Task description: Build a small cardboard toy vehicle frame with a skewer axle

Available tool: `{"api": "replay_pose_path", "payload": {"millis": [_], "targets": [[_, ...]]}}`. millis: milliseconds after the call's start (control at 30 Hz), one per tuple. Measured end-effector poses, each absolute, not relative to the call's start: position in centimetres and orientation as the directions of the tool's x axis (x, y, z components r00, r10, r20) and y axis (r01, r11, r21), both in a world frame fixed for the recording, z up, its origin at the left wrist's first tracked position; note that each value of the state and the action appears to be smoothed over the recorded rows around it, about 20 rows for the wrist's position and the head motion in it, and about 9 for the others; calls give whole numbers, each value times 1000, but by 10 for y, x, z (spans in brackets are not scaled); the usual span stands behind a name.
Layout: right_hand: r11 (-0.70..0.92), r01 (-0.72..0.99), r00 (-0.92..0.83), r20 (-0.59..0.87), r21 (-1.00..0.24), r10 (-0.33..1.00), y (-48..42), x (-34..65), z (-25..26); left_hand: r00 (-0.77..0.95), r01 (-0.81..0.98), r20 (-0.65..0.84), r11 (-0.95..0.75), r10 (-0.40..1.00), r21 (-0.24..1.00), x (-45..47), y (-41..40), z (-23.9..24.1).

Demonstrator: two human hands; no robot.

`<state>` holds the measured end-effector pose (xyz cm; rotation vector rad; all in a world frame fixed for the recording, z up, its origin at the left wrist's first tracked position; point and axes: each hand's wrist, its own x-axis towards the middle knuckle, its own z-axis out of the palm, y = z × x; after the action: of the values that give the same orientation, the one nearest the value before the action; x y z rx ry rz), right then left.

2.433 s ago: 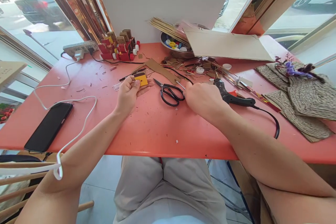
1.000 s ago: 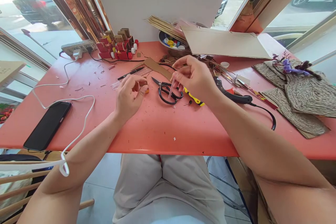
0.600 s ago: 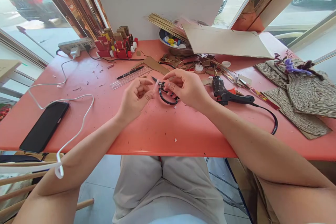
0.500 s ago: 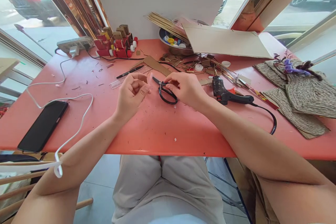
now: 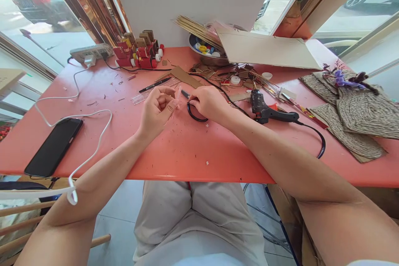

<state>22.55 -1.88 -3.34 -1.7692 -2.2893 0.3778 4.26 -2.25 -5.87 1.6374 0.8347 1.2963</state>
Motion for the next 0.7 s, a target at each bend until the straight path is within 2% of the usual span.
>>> {"api": "replay_pose_path", "payload": {"millis": [300,400,467,500,533,633,700], "targets": [[162,959,-158,34,-233,987,-30,217,-17,226,4,400,-412,888,911,41,-23,-57],[15,985,1,92,-174,996,-33,234,2,217,-1,391,-400,894,916,39,-24,-54],[-131,987,137,62,-98,989,-37,247,10,217,-4,375,-383,901,924,39,-24,-53],[-153,985,157,52,-78,986,-39,251,11,222,-6,364,-372,905,928,39,-24,-53],[-130,988,134,42,-85,990,-42,254,10,229,-8,354,-361,907,932,39,-24,-54],[91,976,-95,-8,-197,995,-47,249,-4,255,-24,336,-342,906,939,39,-23,-55],[150,962,-168,-62,-229,984,-48,239,-13,269,-36,331,-334,905,942,40,-23,-56]]}}
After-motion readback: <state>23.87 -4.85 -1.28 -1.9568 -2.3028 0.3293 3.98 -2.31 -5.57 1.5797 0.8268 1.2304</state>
